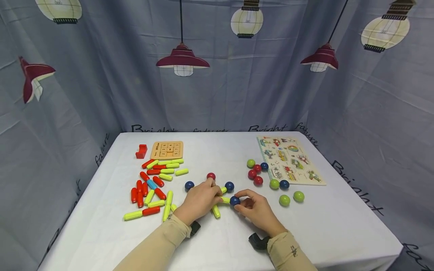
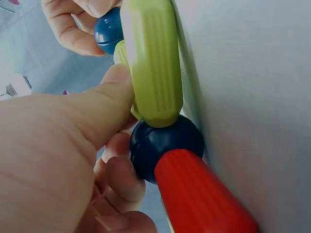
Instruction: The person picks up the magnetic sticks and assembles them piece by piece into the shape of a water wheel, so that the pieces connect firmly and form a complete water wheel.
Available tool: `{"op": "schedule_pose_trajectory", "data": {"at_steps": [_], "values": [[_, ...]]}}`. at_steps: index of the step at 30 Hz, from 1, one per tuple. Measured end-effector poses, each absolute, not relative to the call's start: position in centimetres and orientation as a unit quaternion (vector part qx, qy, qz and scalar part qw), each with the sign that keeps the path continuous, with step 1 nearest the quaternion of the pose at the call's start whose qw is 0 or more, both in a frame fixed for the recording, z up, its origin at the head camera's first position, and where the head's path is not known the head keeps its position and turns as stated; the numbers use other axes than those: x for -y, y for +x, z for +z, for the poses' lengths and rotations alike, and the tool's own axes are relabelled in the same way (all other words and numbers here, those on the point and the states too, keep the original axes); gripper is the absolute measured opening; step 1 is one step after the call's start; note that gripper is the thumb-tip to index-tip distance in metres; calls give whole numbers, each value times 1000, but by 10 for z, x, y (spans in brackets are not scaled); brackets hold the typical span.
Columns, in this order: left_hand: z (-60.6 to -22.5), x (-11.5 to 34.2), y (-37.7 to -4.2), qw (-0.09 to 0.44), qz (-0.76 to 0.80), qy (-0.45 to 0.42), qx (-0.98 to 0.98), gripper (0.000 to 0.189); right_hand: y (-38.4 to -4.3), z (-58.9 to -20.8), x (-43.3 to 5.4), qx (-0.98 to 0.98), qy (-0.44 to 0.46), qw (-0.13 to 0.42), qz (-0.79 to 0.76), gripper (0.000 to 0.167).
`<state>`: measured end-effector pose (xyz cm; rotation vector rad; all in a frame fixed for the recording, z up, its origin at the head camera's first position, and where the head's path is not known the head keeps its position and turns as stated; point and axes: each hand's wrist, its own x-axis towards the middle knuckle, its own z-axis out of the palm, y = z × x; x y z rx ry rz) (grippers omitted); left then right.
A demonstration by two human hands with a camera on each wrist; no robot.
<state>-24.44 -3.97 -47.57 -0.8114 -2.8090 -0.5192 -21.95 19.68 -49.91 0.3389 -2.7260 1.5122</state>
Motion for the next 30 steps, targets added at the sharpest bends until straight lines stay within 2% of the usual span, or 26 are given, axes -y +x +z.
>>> {"op": "schedule_pose_trajectory", "data": {"at_steps": [3,5,6,9,10,11,12,14,16,18,24,30], "values": [[-473,45,-244,76,-177,-280,940,17,-219,-500,-198,872,129,29,471,36],[-471,51,-244,66,-187,-290,936,16,-220,-501,-201,877,145,101,447,31],[-469,55,-243,62,-193,-297,933,16,-220,-501,-204,881,143,157,422,28],[-465,63,-243,48,-214,-305,927,21,-220,-498,-216,886,47,330,323,19],[-465,65,-243,47,-220,-307,925,22,-220,-496,-220,884,-7,361,297,17],[-465,66,-244,47,-226,-308,923,23,-219,-495,-225,883,-67,369,281,19],[-465,66,-245,48,-230,-307,922,23,-218,-493,-229,885,-121,359,272,22],[-467,64,-246,51,-237,-295,924,23,-216,-489,-236,892,-197,305,268,31],[-469,62,-247,58,-244,-283,926,22,-216,-486,-241,903,-229,243,270,36],[-470,59,-248,65,-249,-271,927,22,-217,-485,-244,909,-236,210,273,38],[-470,53,-247,87,-239,-258,932,19,-220,-490,-244,917,-200,182,294,37],[-470,49,-244,136,-141,-284,938,28,-225,-495,-228,923,-62,120,359,38]]}}
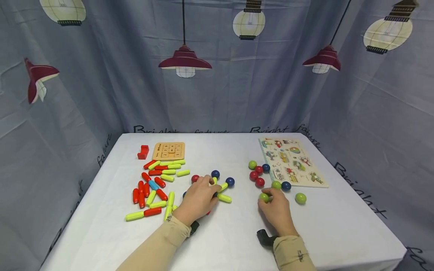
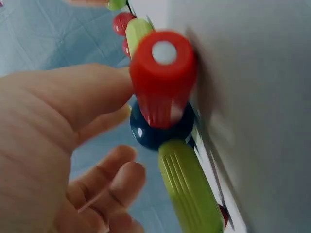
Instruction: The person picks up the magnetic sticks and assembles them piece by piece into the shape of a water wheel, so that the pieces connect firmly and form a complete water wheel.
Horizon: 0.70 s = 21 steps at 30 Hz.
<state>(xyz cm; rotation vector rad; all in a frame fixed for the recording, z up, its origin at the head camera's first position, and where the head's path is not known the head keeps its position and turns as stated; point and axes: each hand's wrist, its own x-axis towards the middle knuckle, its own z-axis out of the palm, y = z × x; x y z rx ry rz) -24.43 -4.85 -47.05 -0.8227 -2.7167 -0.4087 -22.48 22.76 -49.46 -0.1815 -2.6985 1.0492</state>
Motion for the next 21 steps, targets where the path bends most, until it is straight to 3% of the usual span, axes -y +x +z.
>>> {"op": "schedule_pose_trajectory", "data": {"at_steps": [7,21], "values": [[-474,42,-251,145,-106,-312,933,19,-222,-498,-203,889,48,74,450,36],[-479,42,-249,79,-197,-299,930,16,-218,-501,-197,870,97,-1,484,40]]}}
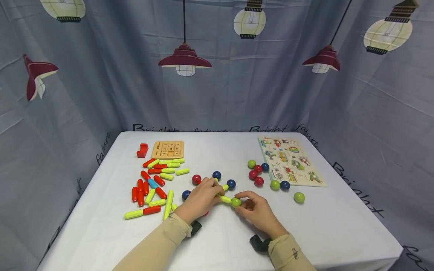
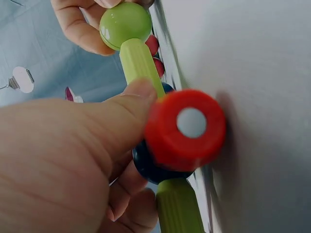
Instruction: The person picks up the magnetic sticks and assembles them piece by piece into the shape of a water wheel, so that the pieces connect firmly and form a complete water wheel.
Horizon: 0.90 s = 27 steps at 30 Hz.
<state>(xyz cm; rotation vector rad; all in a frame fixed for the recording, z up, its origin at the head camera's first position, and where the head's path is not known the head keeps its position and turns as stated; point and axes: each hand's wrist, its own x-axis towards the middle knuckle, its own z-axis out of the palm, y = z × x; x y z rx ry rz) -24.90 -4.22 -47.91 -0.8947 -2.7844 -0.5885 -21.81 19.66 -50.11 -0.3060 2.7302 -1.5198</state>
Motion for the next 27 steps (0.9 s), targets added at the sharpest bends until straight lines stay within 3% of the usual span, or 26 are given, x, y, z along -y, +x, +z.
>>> {"op": "schedule_pose_trajectory", "data": {"at_steps": [4,7,9,11,13,16,18,27], "values": [[-476,44,-248,63,-218,-296,928,19,-218,-501,-199,-869,-116,-25,-480,42],[-473,50,-248,48,-228,-302,924,22,-221,-501,-208,-877,-106,-166,-438,34],[-471,54,-248,41,-227,-307,923,25,-223,-499,-219,-876,-32,-286,-388,26],[-469,59,-248,34,-223,-308,924,27,-223,-495,-233,-861,86,-353,-357,27],[-469,63,-248,31,-222,-305,925,27,-222,-491,-247,-848,195,-342,-354,36],[-469,66,-249,37,-220,-302,927,26,-222,-487,-264,-847,281,-269,-361,49],[-468,67,-250,43,-227,-294,927,25,-223,-487,-271,-855,291,-236,-360,51],[-468,59,-252,77,-247,-272,927,20,-228,-490,-271,-886,253,-181,-345,43]]}}
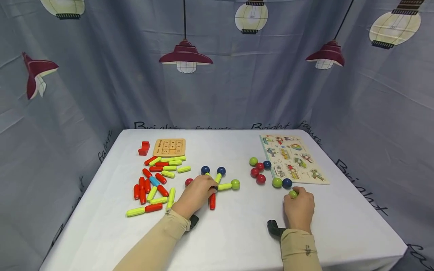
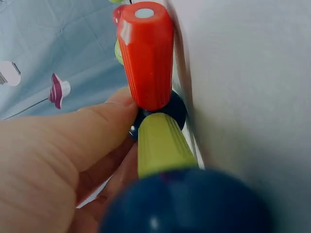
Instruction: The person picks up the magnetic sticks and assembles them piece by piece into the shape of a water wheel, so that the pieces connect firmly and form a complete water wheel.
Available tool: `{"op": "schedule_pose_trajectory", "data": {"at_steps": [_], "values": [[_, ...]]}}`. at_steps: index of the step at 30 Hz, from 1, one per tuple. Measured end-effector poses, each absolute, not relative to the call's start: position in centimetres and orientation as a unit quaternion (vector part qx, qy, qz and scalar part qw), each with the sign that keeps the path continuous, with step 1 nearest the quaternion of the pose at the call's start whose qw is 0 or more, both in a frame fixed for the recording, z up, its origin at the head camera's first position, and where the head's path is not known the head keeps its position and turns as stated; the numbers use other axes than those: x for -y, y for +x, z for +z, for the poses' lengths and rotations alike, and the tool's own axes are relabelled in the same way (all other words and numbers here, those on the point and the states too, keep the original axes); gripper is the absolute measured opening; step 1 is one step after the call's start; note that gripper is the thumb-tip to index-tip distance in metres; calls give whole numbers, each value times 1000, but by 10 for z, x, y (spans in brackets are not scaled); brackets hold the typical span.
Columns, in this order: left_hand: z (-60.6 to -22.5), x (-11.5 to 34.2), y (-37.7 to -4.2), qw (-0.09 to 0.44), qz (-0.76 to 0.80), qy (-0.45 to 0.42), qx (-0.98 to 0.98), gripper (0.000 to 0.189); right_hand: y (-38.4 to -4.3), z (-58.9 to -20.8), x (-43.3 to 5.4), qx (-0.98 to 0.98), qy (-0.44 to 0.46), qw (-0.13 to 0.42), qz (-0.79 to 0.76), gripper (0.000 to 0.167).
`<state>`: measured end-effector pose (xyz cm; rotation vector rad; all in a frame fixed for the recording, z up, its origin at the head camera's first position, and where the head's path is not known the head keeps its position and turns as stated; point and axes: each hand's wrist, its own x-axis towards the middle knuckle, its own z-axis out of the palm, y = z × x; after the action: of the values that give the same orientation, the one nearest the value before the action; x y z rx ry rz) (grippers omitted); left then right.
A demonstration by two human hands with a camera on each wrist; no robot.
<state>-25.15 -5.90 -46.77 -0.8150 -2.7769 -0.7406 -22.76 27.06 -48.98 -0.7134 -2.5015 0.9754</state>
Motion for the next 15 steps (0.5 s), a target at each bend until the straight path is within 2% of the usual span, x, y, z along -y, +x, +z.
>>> {"op": "schedule_pose_trajectory", "data": {"at_steps": [6,10,12,15], "values": [[-465,62,-245,49,-179,-324,928,32,-227,-493,-256,912,-140,181,340,37],[-467,61,-244,71,-139,-348,924,29,-227,-493,-245,916,-102,188,340,35],[-469,58,-244,80,-138,-346,925,23,-227,-492,-241,918,-76,176,347,35],[-471,52,-244,85,-145,-335,927,23,-224,-492,-231,911,-12,131,390,34]]}}
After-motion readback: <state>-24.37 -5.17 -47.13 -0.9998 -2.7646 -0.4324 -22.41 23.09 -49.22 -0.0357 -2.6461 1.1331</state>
